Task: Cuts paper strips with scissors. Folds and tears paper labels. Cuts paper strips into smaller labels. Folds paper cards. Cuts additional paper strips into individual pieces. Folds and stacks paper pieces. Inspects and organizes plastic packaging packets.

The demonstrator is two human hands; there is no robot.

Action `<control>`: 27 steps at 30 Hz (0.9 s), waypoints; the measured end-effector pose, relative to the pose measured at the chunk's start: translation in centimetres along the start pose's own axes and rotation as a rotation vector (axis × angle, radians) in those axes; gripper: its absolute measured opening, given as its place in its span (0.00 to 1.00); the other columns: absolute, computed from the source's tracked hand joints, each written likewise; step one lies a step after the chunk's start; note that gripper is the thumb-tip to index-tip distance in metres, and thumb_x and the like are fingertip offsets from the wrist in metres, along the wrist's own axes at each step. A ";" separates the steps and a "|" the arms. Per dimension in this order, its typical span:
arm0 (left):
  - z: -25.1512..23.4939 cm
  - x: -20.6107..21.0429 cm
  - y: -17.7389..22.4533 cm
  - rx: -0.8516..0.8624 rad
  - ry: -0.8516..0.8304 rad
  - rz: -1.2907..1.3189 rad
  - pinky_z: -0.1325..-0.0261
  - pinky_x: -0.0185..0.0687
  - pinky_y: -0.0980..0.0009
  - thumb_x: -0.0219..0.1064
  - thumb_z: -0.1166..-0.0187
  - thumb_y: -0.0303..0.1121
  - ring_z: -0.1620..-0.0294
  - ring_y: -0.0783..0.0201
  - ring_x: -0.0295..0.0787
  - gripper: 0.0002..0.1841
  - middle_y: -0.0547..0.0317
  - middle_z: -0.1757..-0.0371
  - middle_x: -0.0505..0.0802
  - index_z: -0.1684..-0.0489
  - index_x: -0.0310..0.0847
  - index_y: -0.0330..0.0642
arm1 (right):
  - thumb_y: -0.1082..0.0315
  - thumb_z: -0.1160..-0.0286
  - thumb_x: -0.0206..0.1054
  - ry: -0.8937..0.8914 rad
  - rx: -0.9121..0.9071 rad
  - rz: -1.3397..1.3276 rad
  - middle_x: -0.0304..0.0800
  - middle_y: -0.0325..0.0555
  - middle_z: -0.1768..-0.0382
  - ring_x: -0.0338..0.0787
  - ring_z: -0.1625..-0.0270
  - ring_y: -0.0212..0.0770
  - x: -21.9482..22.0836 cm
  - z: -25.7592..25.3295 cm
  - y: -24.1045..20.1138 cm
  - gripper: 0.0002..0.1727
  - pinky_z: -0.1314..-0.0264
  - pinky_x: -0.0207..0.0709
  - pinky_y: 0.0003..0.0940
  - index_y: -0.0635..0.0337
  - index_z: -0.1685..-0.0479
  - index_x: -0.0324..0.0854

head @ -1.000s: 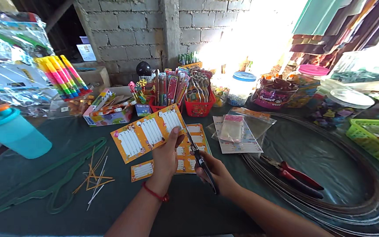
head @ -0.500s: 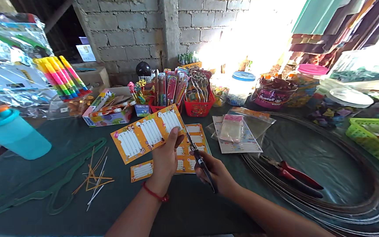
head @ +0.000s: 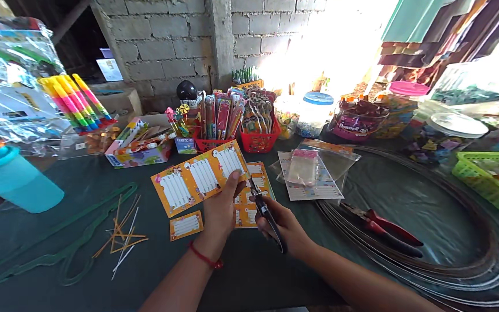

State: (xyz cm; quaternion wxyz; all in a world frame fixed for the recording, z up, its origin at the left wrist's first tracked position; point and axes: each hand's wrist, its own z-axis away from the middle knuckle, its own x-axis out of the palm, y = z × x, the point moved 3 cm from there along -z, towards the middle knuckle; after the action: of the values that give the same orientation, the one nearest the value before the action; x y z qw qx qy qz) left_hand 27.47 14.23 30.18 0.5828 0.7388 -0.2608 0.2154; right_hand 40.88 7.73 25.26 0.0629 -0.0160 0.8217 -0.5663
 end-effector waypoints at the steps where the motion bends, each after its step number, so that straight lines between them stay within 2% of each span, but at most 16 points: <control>1: 0.0 0.0 0.0 0.000 -0.003 -0.001 0.52 0.94 0.71 0.61 0.19 0.15 0.62 0.66 0.96 0.11 0.58 0.59 0.94 0.45 0.74 0.34 | 0.50 0.22 0.68 0.000 0.003 0.009 0.81 0.24 0.69 0.79 0.72 0.15 0.0 0.0 0.0 0.38 0.69 0.76 0.13 0.73 0.24 0.65; 15: -0.1 0.1 0.0 -0.004 -0.002 0.009 0.53 0.94 0.71 0.62 0.20 0.14 0.62 0.66 0.96 0.11 0.57 0.59 0.94 0.44 0.73 0.33 | 0.55 0.22 0.68 0.012 0.023 0.035 0.81 0.25 0.70 0.79 0.73 0.15 -0.1 -0.1 -0.2 0.34 0.69 0.75 0.13 0.72 0.25 0.66; 21: 0.4 0.2 -0.7 -0.025 -0.034 -0.032 0.50 0.94 0.69 0.64 0.21 0.15 0.59 0.64 0.96 0.13 0.55 0.56 0.94 0.43 0.73 0.31 | 0.45 0.23 0.69 0.042 0.023 -0.008 0.79 0.24 0.70 0.79 0.73 0.16 -0.3 -0.1 0.0 0.41 0.70 0.76 0.14 0.71 0.24 0.65; 27: 0.5 0.2 -0.7 -0.031 -0.027 -0.041 0.50 0.95 0.69 0.64 0.21 0.15 0.59 0.65 0.96 0.13 0.57 0.56 0.94 0.43 0.73 0.32 | 0.50 0.22 0.67 0.042 0.010 0.021 0.80 0.25 0.70 0.79 0.73 0.15 -0.3 -0.1 -0.2 0.37 0.70 0.76 0.13 0.71 0.24 0.66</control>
State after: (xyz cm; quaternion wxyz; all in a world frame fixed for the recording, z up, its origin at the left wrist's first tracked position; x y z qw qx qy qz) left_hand 28.08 13.88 29.73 0.5948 0.7378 -0.2568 0.1895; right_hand 41.18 7.83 25.48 0.0513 0.0048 0.8202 -0.5698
